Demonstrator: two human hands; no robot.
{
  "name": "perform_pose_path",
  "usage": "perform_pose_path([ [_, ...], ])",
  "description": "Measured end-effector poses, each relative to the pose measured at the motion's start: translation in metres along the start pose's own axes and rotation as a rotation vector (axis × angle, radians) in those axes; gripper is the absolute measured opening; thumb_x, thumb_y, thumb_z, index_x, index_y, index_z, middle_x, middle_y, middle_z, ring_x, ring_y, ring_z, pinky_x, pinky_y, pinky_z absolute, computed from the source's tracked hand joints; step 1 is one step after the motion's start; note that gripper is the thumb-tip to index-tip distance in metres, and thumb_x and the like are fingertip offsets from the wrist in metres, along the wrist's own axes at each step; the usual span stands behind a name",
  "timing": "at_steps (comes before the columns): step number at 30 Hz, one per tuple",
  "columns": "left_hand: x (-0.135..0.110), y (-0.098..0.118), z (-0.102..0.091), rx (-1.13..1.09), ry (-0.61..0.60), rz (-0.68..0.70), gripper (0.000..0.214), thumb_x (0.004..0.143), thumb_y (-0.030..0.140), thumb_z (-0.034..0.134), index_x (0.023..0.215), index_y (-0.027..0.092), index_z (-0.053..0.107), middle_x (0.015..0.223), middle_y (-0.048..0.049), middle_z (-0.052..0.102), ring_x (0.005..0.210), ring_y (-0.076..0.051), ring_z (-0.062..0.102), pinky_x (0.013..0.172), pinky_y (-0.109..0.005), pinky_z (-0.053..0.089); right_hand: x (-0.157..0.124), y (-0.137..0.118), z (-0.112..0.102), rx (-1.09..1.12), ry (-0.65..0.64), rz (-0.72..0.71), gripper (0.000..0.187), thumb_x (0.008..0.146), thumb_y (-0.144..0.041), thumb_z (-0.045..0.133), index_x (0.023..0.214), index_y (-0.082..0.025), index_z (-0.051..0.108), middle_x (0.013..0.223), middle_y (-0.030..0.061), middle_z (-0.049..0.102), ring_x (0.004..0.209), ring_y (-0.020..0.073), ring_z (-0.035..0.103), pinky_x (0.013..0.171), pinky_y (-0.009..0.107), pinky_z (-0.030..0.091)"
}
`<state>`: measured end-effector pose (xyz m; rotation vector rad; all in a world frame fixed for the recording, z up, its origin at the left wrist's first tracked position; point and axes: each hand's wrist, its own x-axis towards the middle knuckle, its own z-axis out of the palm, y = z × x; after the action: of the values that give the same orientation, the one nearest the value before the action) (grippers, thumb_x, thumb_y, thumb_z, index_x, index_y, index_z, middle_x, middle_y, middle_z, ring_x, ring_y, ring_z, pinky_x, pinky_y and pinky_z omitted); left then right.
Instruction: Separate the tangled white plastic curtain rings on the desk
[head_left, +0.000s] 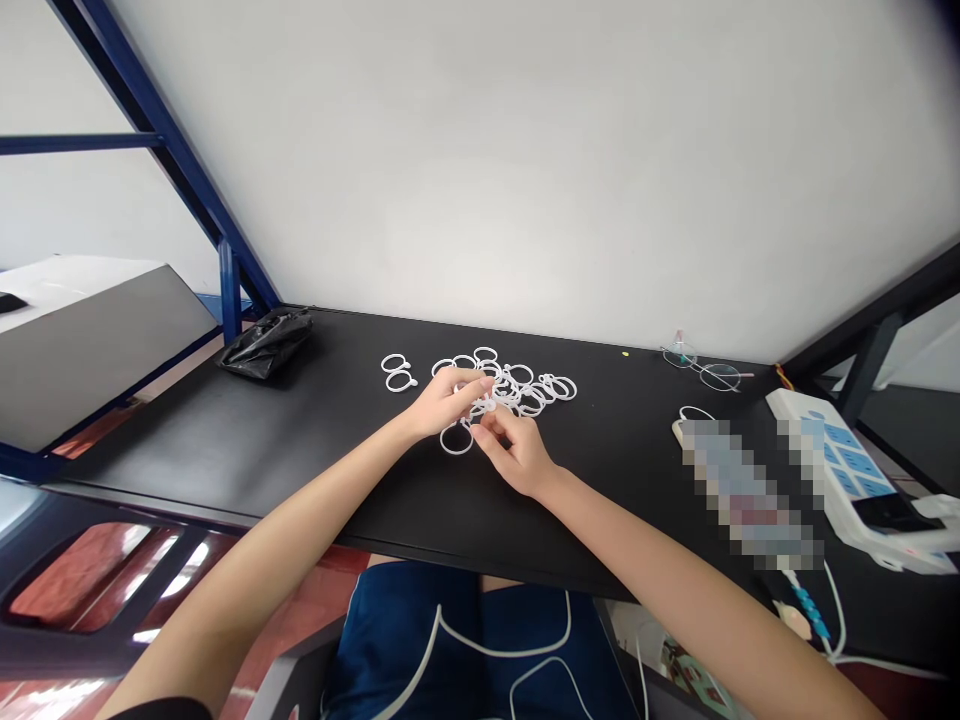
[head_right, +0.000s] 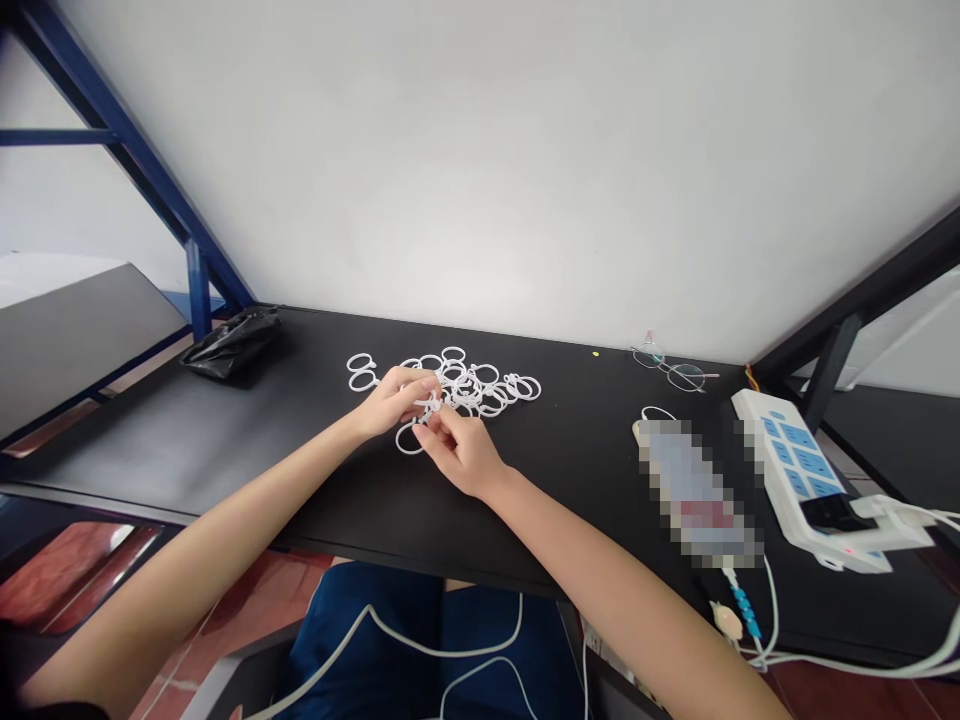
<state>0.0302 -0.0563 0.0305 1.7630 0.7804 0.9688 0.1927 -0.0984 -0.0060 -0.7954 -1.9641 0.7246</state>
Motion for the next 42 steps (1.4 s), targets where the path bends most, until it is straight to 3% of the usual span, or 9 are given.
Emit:
perform_pose_path([
  [10, 0.0, 0.002, -0.001, 0.041, 0.001, 0.026, 0.041, 0.091, 0.045, 0.049, 0.066, 0.013, 0.055, 0.053, 0.0041, 0.041, 0.044, -0.005, 0.037, 0.042, -0.019, 0.03, 0.0, 0.0, 0.001, -0.004, 0.017, 0.005, 0.023, 0.093, -0.033, 0.05, 0.074, -0.021, 0.046, 0.053, -0.0059, 0.045, 0.046, 0.0096, 0.041, 0.05, 0.025, 0.036],
  [16, 0.003, -0.001, -0.001, -0.069, 0.061, -0.016, 0.027, 0.082, 0.039, 0.065, 0.078, 0.014, 0.056, 0.052, 0.0064, 0.044, 0.044, -0.005, 0.042, 0.044, -0.018, 0.037, 0.0, 0.0, 0.001, -0.009, -0.004, 0.028, 0.024, 0.094, -0.034, 0.048, 0.074, -0.022, 0.045, 0.051, -0.0072, 0.041, 0.044, 0.0093, 0.038, 0.05, 0.025, 0.035],
  [23, 0.008, -0.012, 0.0, -0.164, 0.126, -0.085, 0.032, 0.074, 0.038, 0.075, 0.077, 0.013, 0.055, 0.059, 0.0048, 0.052, 0.045, -0.004, 0.045, 0.044, -0.017, 0.043, 0.0, -0.002, 0.001, -0.02, -0.01, 0.024, 0.024, 0.096, -0.035, 0.045, 0.076, -0.021, 0.048, 0.051, -0.0072, 0.04, 0.044, 0.0093, 0.037, 0.05, 0.025, 0.034],
  [30, 0.009, -0.013, -0.009, -0.101, 0.148, -0.123, 0.046, 0.069, 0.038, 0.077, 0.065, 0.018, 0.037, 0.053, 0.0049, 0.052, 0.054, -0.011, 0.06, 0.051, -0.021, 0.047, 0.001, -0.003, 0.001, -0.001, -0.006, 0.014, 0.022, 0.096, -0.031, 0.045, 0.076, -0.021, 0.048, 0.051, -0.007, 0.042, 0.044, 0.0091, 0.037, 0.049, 0.024, 0.032],
  [33, 0.008, -0.012, -0.018, 0.099, 0.199, -0.083, 0.037, 0.076, 0.036, 0.069, 0.067, 0.018, 0.038, 0.058, 0.0031, 0.053, 0.06, -0.014, 0.062, 0.055, -0.022, 0.046, 0.001, -0.004, 0.001, -0.001, -0.01, 0.02, 0.022, 0.096, -0.031, 0.045, 0.076, -0.021, 0.049, 0.052, -0.0069, 0.041, 0.044, 0.0091, 0.037, 0.049, 0.024, 0.032],
  [37, 0.006, -0.012, -0.03, 0.838, 0.352, -0.038, 0.015, 0.078, 0.017, 0.052, 0.066, 0.018, 0.045, 0.067, -0.0015, 0.057, 0.064, -0.015, 0.057, 0.057, -0.024, 0.036, 0.001, -0.003, 0.001, -0.004, -0.013, 0.024, 0.023, 0.095, -0.032, 0.046, 0.075, -0.021, 0.048, 0.053, -0.0066, 0.04, 0.046, 0.0093, 0.038, 0.05, 0.024, 0.032],
  [39, 0.005, -0.011, -0.035, 1.13, 0.338, -0.13, 0.012, 0.078, 0.011, 0.047, 0.069, 0.017, 0.051, 0.074, -0.0048, 0.061, 0.067, -0.018, 0.059, 0.057, -0.026, 0.034, 0.001, -0.003, 0.002, -0.002, -0.02, 0.026, 0.023, 0.096, -0.032, 0.046, 0.075, -0.021, 0.048, 0.053, -0.0067, 0.039, 0.046, 0.0092, 0.038, 0.05, 0.024, 0.032],
  [42, 0.003, -0.012, -0.041, 1.324, 0.241, -0.33, 0.018, 0.079, 0.008, 0.043, 0.078, 0.016, 0.058, 0.084, -0.0091, 0.066, 0.075, -0.022, 0.063, 0.059, -0.027, 0.037, 0.001, -0.002, 0.002, 0.004, -0.021, 0.027, 0.023, 0.095, -0.032, 0.046, 0.075, -0.021, 0.048, 0.053, -0.0067, 0.04, 0.046, 0.0089, 0.038, 0.049, 0.024, 0.032],
])
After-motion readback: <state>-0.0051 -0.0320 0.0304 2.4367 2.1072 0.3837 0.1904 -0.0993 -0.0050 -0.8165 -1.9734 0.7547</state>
